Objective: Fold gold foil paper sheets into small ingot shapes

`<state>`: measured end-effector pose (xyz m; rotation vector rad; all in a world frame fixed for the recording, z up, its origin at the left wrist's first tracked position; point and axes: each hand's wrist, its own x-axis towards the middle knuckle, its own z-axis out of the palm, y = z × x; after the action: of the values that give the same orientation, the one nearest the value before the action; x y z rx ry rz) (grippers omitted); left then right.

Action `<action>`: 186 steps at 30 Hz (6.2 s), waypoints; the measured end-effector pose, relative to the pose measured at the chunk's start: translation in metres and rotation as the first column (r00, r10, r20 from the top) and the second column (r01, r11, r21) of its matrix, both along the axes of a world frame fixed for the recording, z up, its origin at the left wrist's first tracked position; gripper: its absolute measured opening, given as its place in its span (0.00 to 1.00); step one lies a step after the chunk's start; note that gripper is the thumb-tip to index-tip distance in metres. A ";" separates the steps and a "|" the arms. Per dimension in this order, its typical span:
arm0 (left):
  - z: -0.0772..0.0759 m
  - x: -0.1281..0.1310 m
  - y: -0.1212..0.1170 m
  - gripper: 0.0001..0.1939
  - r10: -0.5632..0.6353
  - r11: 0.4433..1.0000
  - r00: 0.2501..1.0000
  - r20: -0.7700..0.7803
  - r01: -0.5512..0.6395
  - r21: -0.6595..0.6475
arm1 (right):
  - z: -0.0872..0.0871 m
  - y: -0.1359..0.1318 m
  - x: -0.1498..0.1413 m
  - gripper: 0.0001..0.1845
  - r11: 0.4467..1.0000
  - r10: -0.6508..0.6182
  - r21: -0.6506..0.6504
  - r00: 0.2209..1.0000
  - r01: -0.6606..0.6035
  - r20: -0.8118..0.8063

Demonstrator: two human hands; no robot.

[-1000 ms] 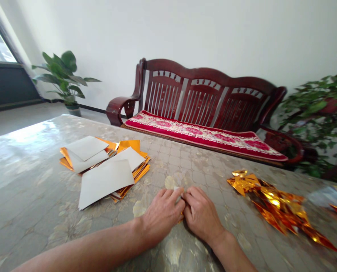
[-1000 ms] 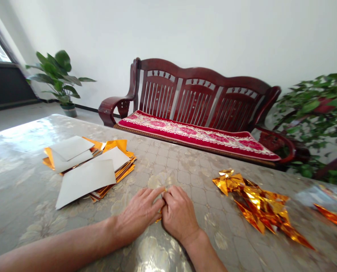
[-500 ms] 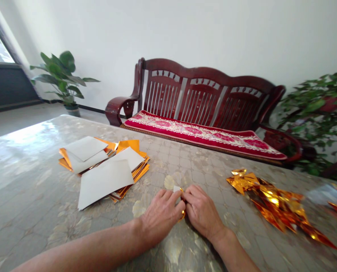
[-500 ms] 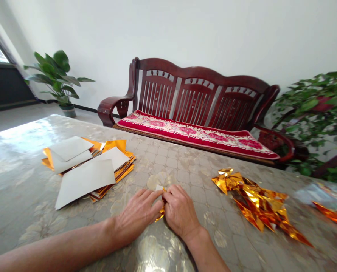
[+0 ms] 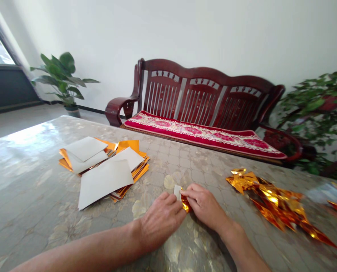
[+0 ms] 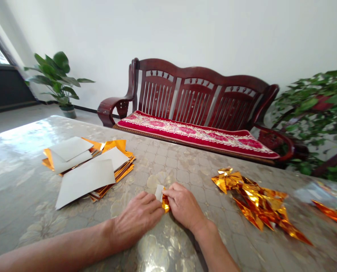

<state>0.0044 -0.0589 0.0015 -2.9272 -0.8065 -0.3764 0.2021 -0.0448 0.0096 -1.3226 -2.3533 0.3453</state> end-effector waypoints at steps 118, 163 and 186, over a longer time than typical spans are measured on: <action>-0.004 0.001 0.003 0.22 0.139 0.989 0.990 -0.003 -0.139 -0.045 | -0.016 0.012 0.017 0.20 0.925 -0.303 0.193 0.943 0.326 -0.140; 0.000 -0.016 0.054 0.05 0.482 0.803 0.857 0.182 -0.349 -0.484 | -0.005 0.025 0.003 0.11 0.994 -0.096 -0.056 0.995 0.097 0.013; -0.004 -0.021 0.021 0.06 0.147 0.989 0.988 -0.053 -0.146 0.017 | -0.009 -0.001 0.010 0.11 0.968 0.099 0.218 0.986 -0.126 0.132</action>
<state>-0.0165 -0.0382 -0.0025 -2.8296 -0.9998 -0.2887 0.2120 -0.0461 0.0006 -1.1341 -2.4868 0.0279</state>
